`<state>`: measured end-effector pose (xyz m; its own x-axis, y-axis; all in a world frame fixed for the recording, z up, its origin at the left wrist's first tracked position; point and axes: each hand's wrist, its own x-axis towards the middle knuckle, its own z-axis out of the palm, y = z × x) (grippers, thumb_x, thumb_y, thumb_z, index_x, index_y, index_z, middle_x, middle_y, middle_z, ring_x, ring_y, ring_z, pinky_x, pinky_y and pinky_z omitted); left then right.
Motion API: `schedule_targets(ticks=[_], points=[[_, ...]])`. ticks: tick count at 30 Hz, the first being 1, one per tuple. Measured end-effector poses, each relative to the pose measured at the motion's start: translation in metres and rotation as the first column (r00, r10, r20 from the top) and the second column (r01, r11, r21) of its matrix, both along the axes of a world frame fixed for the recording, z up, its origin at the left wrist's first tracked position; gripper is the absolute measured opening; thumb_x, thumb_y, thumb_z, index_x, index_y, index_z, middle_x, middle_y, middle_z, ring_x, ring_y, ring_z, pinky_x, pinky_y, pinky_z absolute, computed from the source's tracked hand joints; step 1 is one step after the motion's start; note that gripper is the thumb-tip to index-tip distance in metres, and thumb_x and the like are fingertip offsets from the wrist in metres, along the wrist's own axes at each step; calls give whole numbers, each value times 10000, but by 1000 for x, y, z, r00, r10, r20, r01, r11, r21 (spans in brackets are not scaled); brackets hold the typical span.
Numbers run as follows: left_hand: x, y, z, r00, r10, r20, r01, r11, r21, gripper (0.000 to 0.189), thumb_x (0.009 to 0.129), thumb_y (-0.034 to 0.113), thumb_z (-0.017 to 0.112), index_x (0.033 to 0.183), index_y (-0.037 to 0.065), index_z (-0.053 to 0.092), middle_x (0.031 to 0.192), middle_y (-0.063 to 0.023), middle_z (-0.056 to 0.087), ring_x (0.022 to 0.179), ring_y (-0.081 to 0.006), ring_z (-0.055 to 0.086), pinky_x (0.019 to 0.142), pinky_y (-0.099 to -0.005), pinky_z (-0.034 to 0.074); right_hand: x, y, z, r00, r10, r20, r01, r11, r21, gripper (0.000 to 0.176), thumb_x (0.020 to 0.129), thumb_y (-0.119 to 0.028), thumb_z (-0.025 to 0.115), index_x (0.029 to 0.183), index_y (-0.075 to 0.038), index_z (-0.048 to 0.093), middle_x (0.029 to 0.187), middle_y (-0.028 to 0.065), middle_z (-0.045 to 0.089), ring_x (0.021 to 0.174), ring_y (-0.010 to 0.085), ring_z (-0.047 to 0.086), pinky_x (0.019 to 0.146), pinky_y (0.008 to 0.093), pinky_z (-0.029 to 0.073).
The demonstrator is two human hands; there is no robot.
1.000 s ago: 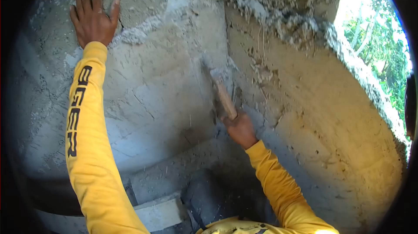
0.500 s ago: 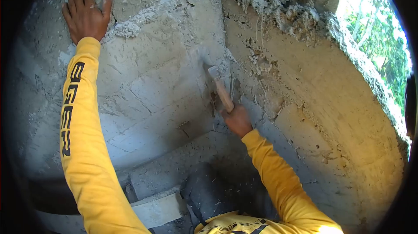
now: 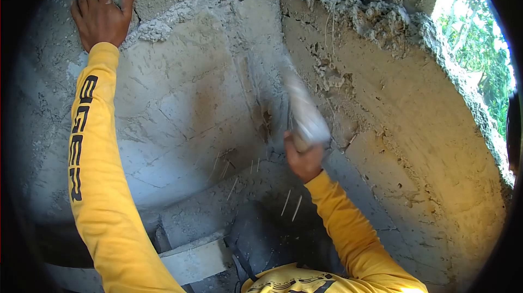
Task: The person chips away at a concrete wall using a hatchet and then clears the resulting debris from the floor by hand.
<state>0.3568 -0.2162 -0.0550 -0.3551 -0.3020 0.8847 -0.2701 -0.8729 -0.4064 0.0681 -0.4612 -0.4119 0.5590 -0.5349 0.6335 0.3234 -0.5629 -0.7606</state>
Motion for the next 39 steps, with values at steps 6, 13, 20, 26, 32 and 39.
schedule_targets(ticks=[6, 13, 20, 26, 32, 39], points=[[0, 2, -2, 1000, 9, -5, -9, 1000, -7, 691, 1018, 621, 484, 1574, 217, 414, 1631, -143, 392, 1522, -337, 339, 1194, -603, 289, 0, -9, -55, 865, 47, -500, -52, 999, 4, 303, 874, -216, 739, 1020, 43, 685, 868, 316, 683, 838, 496, 685, 756, 504, 547], [-21, -6, -10, 966, 98, -238, -109, 994, -32, 798, 951, 277, 659, 1629, 118, 269, 1705, -186, 204, 1556, -398, 224, 1264, -548, 163, -32, 12, 51, 994, 88, -58, -86, 995, 42, 132, 922, -83, 736, 936, 14, 648, 801, 140, 609, 743, 244, 604, 676, 360, 489], [-18, -5, -10, 948, 236, -214, -253, 966, -58, 802, 948, 276, 660, 1628, 113, 269, 1702, -185, 217, 1557, -400, 223, 1264, -549, 157, 9, -8, -72, 869, 44, -493, 6, 995, 100, 248, 888, -192, 748, 983, 25, 676, 865, 234, 687, 834, 411, 676, 755, 445, 540], [-21, -6, -6, 929, 290, -231, -311, 949, -59, 790, 951, 292, 652, 1625, 119, 277, 1695, -189, 234, 1551, -404, 234, 1260, -551, 178, -17, -1, -64, 836, -2, -548, 20, 999, 28, 281, 867, -216, 745, 972, 34, 674, 890, 283, 701, 820, 458, 695, 731, 470, 553], [-18, -5, -10, 967, 108, -232, -121, 992, -39, 770, 960, 313, 647, 1616, 112, 297, 1681, -201, 261, 1535, -411, 270, 1256, -556, 194, -28, 0, 7, 987, 44, -152, -57, 995, -82, 197, 870, -176, 746, 961, -20, 668, 895, 200, 707, 765, 375, 711, 668, 420, 548], [-20, -5, -15, 941, 259, -216, -273, 961, -38, 769, 958, 310, 656, 1612, 113, 303, 1682, -198, 256, 1538, -409, 260, 1260, -556, 184, 18, -11, -116, 773, -72, -631, 38, 997, -67, 238, 872, -188, 723, 964, 27, 682, 860, 279, 696, 828, 463, 694, 720, 488, 549]])
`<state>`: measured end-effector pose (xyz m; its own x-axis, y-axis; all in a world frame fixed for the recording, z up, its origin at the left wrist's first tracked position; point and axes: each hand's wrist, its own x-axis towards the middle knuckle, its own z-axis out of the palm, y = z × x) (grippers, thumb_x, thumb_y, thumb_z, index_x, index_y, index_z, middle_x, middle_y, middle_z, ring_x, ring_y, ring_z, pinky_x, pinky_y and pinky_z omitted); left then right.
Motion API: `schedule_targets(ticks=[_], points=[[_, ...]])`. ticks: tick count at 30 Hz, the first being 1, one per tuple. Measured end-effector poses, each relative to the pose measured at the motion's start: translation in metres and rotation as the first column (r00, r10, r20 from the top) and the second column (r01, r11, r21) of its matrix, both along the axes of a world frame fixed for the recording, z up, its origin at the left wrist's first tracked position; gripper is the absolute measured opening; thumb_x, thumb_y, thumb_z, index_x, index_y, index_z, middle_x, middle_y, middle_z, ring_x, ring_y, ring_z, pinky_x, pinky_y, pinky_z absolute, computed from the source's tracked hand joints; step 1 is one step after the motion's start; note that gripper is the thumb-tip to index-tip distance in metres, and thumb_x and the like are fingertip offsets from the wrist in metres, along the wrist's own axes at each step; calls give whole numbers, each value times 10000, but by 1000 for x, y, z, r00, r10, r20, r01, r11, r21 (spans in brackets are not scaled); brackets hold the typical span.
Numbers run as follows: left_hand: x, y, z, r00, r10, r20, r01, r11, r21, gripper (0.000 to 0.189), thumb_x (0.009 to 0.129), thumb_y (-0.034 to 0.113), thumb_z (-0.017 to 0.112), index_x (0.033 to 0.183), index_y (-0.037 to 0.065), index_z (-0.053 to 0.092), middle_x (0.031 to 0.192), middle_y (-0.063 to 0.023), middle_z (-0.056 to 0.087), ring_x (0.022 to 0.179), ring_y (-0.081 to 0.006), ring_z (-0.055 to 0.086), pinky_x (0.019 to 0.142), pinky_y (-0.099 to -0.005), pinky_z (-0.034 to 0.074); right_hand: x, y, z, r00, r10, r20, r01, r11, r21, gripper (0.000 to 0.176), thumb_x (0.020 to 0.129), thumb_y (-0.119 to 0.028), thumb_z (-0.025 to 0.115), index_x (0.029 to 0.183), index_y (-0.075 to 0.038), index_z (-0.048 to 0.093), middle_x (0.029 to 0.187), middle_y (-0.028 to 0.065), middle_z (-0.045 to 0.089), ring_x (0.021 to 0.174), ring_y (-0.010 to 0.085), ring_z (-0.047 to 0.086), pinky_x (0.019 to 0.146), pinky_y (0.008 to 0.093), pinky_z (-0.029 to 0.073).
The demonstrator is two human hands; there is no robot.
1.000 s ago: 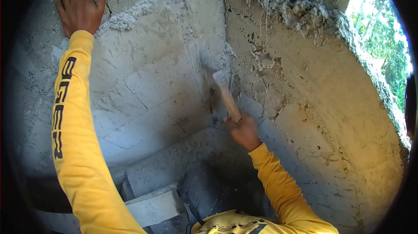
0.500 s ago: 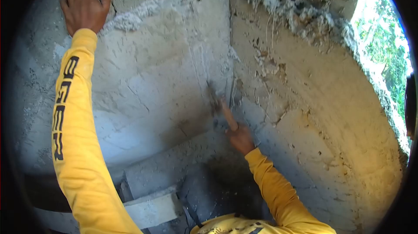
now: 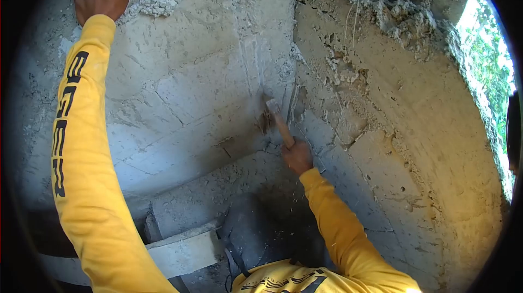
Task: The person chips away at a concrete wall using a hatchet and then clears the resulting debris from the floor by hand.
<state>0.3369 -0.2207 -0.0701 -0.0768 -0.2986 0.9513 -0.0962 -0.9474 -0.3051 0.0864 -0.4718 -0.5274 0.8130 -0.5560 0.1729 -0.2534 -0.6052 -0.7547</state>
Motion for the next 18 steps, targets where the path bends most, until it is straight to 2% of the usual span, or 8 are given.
schedule_targets(ticks=[4, 7, 10, 12, 14, 15, 17, 18], points=[[7, 5, 9, 999, -2, 41, 2, 1000, 5, 790, 950, 309, 668, 1617, 115, 292, 1690, -192, 240, 1549, -403, 239, 1260, -557, 176, -4, 7, 14, 994, 32, 101, -52, 977, 209, 272, 876, -220, 740, 954, 33, 677, 841, 290, 683, 812, 462, 696, 709, 494, 543], [17, 5, 8, 997, -10, 77, 10, 1000, 6, 782, 962, 319, 653, 1620, 115, 284, 1694, -187, 235, 1551, -398, 237, 1263, -553, 172, -24, 17, 74, 988, 6, 152, -35, 982, 187, 277, 873, -222, 763, 943, 31, 673, 816, 274, 674, 800, 426, 706, 697, 484, 540], [29, 12, 11, 991, -1, 134, -4, 999, 35, 768, 974, 333, 637, 1620, 113, 285, 1694, -188, 238, 1550, -393, 245, 1266, -547, 170, -37, 17, 107, 926, 36, 376, -118, 973, 197, 242, 880, -200, 778, 929, 13, 674, 801, 235, 678, 769, 384, 706, 681, 465, 532], [32, 14, 11, 987, 23, 161, -32, 998, 50, 759, 982, 344, 624, 1620, 110, 286, 1692, -190, 243, 1549, -391, 249, 1267, -543, 170, -33, 16, 99, 827, 146, 543, -20, 972, -232, 141, 937, -99, 712, 882, -4, 624, 761, 126, 578, 698, 279, 586, 648, 394, 476], [30, 12, 10, 989, 32, 143, -37, 999, 35, 753, 986, 357, 615, 1618, 108, 293, 1692, -190, 246, 1550, -390, 250, 1268, -541, 170, -28, 20, 81, 817, 75, 572, -57, 997, -48, 196, 992, -66, 653, 823, -50, 555, 734, 67, 440, 666, 226, 467, 629, 369, 416], [28, 10, 9, 990, 34, 136, -38, 999, 26, 750, 988, 364, 611, 1618, 106, 296, 1692, -189, 248, 1550, -389, 251, 1269, -540, 169, -17, 15, 43, 820, 82, 566, 13, 987, -161, 178, 984, -134, 667, 852, -31, 605, 768, 120, 569, 689, 298, 572, 656, 425, 455], [21, 8, 7, 994, 9, 107, -10, 1000, 15, 748, 985, 362, 616, 1615, 105, 304, 1692, -187, 248, 1552, -389, 248, 1269, -540, 170, -4, -4, -17, 1000, 14, 17, -13, 997, -70, 230, 944, -216, 699, 914, 7, 654, 856, 210, 680, 790, 397, 672, 712, 487, 490], [17, 6, 6, 995, -7, 95, 7, 1000, 11, 747, 983, 361, 618, 1613, 105, 308, 1692, -186, 248, 1552, -388, 246, 1269, -540, 170, -11, -9, -39, 999, 28, -24, -31, 994, -106, 239, 923, -227, 705, 954, 8, 674, 876, 227, 692, 810, 429, 676, 727, 494, 510]])
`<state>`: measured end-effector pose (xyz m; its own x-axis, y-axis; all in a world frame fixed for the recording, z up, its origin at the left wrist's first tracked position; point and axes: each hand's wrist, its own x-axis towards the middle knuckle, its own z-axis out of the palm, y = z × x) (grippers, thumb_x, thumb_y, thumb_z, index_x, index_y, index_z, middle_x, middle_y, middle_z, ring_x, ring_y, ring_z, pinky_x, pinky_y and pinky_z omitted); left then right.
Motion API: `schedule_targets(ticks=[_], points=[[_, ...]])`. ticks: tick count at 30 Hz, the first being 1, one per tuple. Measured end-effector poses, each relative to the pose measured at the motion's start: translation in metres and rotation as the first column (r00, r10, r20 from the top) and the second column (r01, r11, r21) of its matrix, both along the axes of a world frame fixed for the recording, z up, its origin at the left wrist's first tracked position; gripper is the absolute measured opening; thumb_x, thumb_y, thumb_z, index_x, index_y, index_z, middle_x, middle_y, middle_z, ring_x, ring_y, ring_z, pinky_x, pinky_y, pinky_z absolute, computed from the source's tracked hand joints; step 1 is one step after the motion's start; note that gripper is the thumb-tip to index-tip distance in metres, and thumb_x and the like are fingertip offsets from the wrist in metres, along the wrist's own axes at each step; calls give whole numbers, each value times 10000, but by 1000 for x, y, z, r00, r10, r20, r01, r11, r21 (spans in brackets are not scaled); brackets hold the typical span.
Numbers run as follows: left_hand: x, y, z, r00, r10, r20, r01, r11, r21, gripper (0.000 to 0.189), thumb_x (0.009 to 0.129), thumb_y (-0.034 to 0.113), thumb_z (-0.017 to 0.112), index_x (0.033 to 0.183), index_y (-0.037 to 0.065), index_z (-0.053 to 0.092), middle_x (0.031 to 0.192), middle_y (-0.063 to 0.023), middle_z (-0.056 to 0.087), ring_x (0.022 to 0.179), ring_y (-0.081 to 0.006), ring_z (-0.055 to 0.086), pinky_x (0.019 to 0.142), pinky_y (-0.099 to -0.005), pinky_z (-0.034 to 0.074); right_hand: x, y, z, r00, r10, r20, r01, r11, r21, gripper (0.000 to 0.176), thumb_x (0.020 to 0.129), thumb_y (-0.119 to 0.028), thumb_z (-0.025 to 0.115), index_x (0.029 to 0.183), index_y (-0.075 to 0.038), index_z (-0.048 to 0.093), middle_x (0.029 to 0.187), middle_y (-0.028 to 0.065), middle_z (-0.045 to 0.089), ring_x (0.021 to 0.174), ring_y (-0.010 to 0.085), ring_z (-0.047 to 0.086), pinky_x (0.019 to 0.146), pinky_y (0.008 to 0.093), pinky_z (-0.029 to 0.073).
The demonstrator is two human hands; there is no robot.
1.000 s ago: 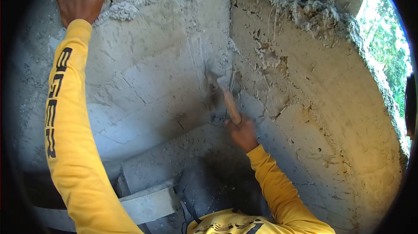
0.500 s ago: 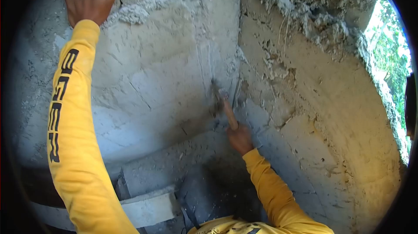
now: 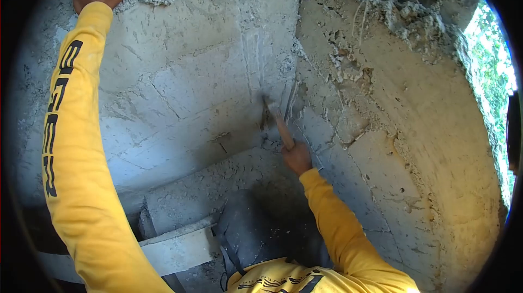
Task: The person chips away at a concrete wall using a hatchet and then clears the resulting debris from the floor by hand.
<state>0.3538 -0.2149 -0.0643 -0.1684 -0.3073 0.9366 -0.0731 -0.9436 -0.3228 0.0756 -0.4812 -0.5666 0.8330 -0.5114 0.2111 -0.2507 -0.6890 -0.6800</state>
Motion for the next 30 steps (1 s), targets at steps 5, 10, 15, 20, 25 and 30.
schedule_targets(ticks=[5, 10, 15, 20, 25, 30], points=[[0, 1, 1, 999, -31, 13, 31, 999, 19, 749, 980, 350, 628, 1617, 121, 307, 1689, -185, 257, 1548, -390, 257, 1267, -541, 178, -21, 14, 65, 1000, -23, -9, 24, 977, 213, 296, 885, -237, 729, 1067, -5, 712, 913, 267, 712, 857, 476, 695, 743, 485, 555], [7, 1, 0, 996, -94, 4, 94, 996, 12, 729, 989, 353, 629, 1612, 130, 324, 1681, -179, 279, 1537, -389, 280, 1256, -543, 209, -35, 18, 132, 945, 34, 325, -118, 964, 240, 240, 908, -204, 737, 1014, 8, 702, 844, 234, 700, 810, 436, 704, 697, 453, 551], [23, 2, 6, 920, -165, 357, 92, 973, 213, 726, 992, 350, 622, 1616, 133, 320, 1672, -187, 293, 1525, -394, 297, 1251, -541, 219, -21, 28, 112, 912, 24, 410, -34, 999, 16, 156, 967, -155, 691, 969, -4, 651, 851, 183, 692, 758, 342, 682, 687, 399, 504], [-4, -5, -4, 994, -101, -29, 101, 995, 1, 732, 985, 336, 624, 1618, 132, 319, 1667, -190, 299, 1519, -399, 305, 1246, -539, 225, 17, 6, -25, 992, -54, -112, 66, 992, 107, 286, 856, -243, 769, 968, 9, 694, 859, 275, 691, 839, 478, 688, 715, 483, 544], [-3, -4, 1, 994, -109, -9, 109, 994, 1, 727, 989, 346, 612, 1618, 128, 320, 1669, -189, 296, 1521, -402, 303, 1241, -534, 231, -16, 12, 55, 995, -6, 99, -21, 963, 270, 219, 870, -190, 758, 959, 0, 696, 840, 259, 692, 819, 453, 697, 716, 482, 543], [0, -3, -1, 994, -108, 25, 107, 994, 29, 697, 1001, 370, 594, 1604, 117, 353, 1658, -196, 319, 1508, -411, 324, 1237, -530, 242, -30, 15, 106, 868, 58, 494, -73, 997, 12, 142, 915, -119, 734, 959, 3, 677, 814, 152, 672, 746, 318, 671, 679, 432, 520]])
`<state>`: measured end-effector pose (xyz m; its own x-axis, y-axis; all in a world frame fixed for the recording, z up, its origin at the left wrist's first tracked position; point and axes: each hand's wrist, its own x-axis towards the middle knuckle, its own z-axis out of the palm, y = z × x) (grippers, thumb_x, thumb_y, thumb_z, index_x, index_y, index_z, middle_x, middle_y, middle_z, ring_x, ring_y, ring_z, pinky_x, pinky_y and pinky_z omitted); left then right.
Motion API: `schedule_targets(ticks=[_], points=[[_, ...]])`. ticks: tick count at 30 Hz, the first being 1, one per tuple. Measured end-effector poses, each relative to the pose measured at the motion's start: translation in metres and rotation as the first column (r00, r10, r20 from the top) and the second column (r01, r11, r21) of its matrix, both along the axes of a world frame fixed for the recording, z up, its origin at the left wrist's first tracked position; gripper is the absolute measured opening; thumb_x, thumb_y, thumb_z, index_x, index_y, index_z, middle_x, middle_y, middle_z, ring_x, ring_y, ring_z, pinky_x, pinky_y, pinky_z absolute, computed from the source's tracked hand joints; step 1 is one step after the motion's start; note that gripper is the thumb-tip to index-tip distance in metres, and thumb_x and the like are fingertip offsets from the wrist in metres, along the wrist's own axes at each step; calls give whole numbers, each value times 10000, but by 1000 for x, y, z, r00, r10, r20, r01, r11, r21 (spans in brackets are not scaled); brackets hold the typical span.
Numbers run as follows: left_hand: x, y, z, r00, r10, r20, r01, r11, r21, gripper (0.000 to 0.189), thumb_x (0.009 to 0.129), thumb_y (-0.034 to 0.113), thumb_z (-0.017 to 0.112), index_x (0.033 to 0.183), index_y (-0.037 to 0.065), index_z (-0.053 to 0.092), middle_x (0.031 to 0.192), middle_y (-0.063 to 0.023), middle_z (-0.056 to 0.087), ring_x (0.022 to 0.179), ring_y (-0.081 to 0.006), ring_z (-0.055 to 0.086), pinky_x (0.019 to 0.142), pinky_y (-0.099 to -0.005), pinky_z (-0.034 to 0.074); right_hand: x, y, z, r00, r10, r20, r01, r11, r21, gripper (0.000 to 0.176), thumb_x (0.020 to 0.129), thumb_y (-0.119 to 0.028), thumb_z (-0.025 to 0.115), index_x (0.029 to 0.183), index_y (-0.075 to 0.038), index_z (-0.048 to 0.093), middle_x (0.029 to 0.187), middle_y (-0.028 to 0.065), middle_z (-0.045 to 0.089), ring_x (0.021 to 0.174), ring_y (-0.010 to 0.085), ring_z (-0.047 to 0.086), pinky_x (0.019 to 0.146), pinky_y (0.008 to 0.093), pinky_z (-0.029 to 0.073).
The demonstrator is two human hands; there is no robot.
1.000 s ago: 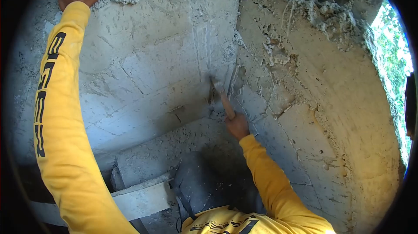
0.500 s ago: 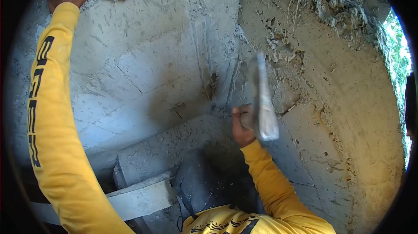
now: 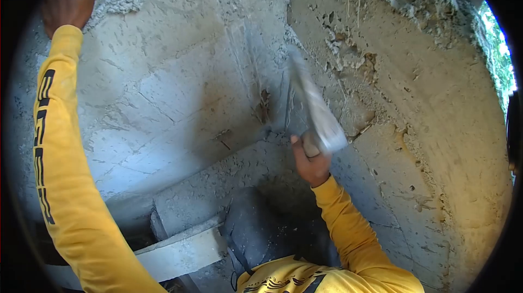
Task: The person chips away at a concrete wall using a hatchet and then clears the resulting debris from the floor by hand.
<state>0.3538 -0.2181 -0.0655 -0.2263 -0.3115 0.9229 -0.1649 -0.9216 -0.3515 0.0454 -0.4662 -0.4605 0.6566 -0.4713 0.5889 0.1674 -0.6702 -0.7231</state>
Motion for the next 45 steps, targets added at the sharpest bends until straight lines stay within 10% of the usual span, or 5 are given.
schedule_targets(ticks=[12, 22, 28, 31, 45], points=[[-22, -3, 6, 949, -79, -306, 79, 997, -12, 930, 1004, 660, 361, 1615, -31, 241, 1670, -346, 145, 1556, -512, 142, 1230, -664, 135, 17, 5, -102, 816, 34, -577, 123, 965, 231, 301, 903, -284, 706, 1004, -1, 699, 826, 278, 688, 839, 475, 697, 753, 530, 545], [14, 7, 12, 983, -126, 135, 113, 988, 105, 692, 1019, 631, 470, 1561, 203, 431, 1606, -169, 420, 1497, -374, 376, 1202, -609, 288, 23, 10, -18, 993, -64, 99, 51, 991, 128, 171, 906, -158, 746, 913, -20, 646, 702, 172, 614, 686, 389, 665, 633, 451, 520], [2, 2, 11, 989, -112, 100, 106, 992, 64, 688, 1024, 606, 476, 1581, 207, 407, 1628, -164, 389, 1507, -371, 361, 1206, -607, 278, 44, -6, -192, 826, -84, -557, -101, 951, -293, 270, 894, -252, 726, 962, 6, 684, 826, 254, 681, 862, 474, 675, 773, 554, 522], [6, 4, 12, 989, -110, 94, 105, 993, 57, 697, 1020, 597, 490, 1590, 207, 393, 1640, -158, 371, 1509, -365, 357, 1209, -600, 276, 1, 9, -127, 743, 167, -648, 102, 929, 356, 406, 870, -322, 740, 1054, 37, 692, 953, 295, 703, 926, 474, 678, 800, 506, 522], [18, -1, 3, 939, -63, 339, 26, 993, 113, 681, 1008, 360, 592, 1603, 128, 354, 1664, -183, 312, 1512, -399, 318, 1239, -525, 241, -6, 6, 4, 995, 55, 78, -71, 973, 220, 188, 951, -122, 745, 852, -21, 620, 760, 73, 594, 701, 203, 583, 663, 321, 463]])
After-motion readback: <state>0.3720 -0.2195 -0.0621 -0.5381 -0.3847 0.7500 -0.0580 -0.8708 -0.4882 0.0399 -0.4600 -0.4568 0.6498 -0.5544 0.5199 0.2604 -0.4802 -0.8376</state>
